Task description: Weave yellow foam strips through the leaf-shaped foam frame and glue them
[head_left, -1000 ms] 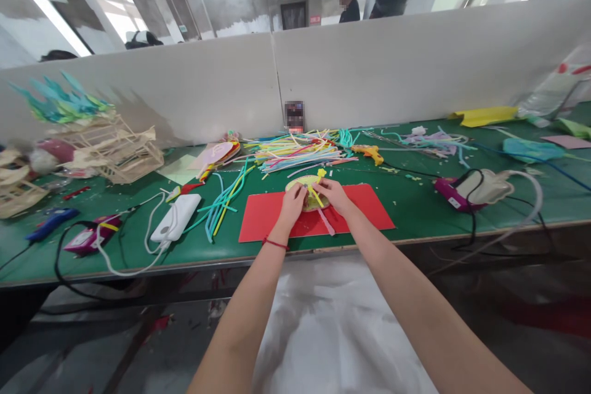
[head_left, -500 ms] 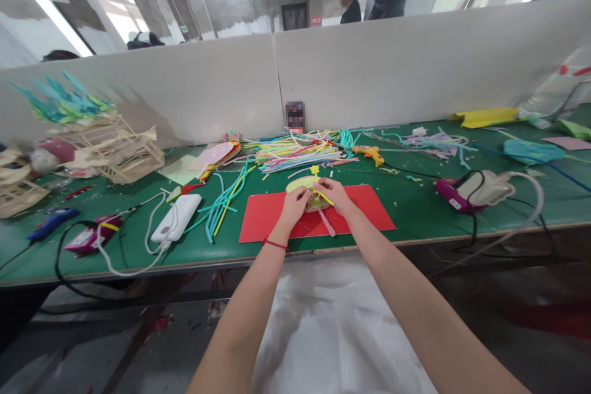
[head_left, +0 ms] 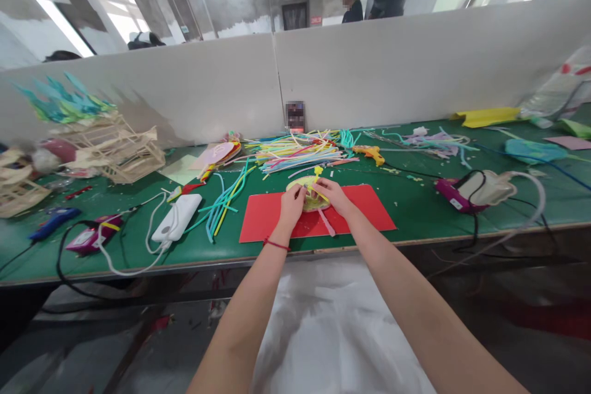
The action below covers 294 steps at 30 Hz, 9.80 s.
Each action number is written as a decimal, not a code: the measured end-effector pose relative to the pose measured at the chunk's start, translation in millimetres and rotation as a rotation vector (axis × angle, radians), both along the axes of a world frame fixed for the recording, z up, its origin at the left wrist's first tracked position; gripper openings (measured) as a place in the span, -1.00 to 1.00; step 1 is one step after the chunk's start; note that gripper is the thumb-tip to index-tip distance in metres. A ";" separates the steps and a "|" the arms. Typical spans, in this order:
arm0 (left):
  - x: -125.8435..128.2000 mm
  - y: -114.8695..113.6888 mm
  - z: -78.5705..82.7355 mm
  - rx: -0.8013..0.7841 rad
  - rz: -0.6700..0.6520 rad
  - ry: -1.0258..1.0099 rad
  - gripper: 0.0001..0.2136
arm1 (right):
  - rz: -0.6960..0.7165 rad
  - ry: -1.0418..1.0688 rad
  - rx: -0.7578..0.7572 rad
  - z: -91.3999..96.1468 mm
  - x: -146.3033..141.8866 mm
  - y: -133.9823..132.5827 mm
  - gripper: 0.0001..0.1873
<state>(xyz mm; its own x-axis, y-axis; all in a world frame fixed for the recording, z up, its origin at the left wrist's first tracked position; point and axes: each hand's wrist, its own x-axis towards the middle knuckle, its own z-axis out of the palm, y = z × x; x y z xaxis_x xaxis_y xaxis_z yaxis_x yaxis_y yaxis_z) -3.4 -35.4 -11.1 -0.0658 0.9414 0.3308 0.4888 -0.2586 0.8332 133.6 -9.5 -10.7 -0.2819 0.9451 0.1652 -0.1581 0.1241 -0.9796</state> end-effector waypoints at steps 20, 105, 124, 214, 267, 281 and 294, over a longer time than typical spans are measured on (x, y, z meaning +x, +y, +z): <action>1.3 -3.2 -2.0 0.280 -0.037 0.228 -0.77 | 0.005 0.100 -0.046 -12.2 5.0 9.9 -0.84; 2.8 -1.6 1.4 -0.040 -0.147 0.037 -0.85 | -0.138 -0.155 0.171 -6.1 1.2 1.4 -0.71; 3.1 -4.9 7.2 -0.037 -0.209 -0.200 -0.82 | -0.044 0.055 -0.015 -8.4 2.8 5.7 -0.66; 5.4 -2.1 3.2 -0.037 -0.161 -0.238 -0.75 | -0.115 -0.028 0.005 -12.0 3.2 8.9 -0.66; -4.8 4.4 -6.7 -0.051 0.069 -0.251 -0.86 | -0.166 -0.091 0.080 -11.9 0.6 8.6 -0.70; 0.0 -0.9 -2.4 -0.023 -0.023 -0.264 -0.75 | -0.235 -0.198 0.200 -11.8 0.1 5.3 -0.71; 2.4 2.7 17.4 -0.435 -0.199 -1.193 -0.84 | -0.486 -0.196 0.514 -0.4 -7.1 -9.5 -0.77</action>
<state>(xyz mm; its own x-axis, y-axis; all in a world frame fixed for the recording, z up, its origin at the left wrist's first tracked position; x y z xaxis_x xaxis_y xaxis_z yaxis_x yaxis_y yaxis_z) -1.0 -32.7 6.3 0.0467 0.9842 -0.1709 -0.6298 0.1619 0.7597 126.5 -19.0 -11.1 0.0798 0.7879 0.6106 0.2043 0.5867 -0.7836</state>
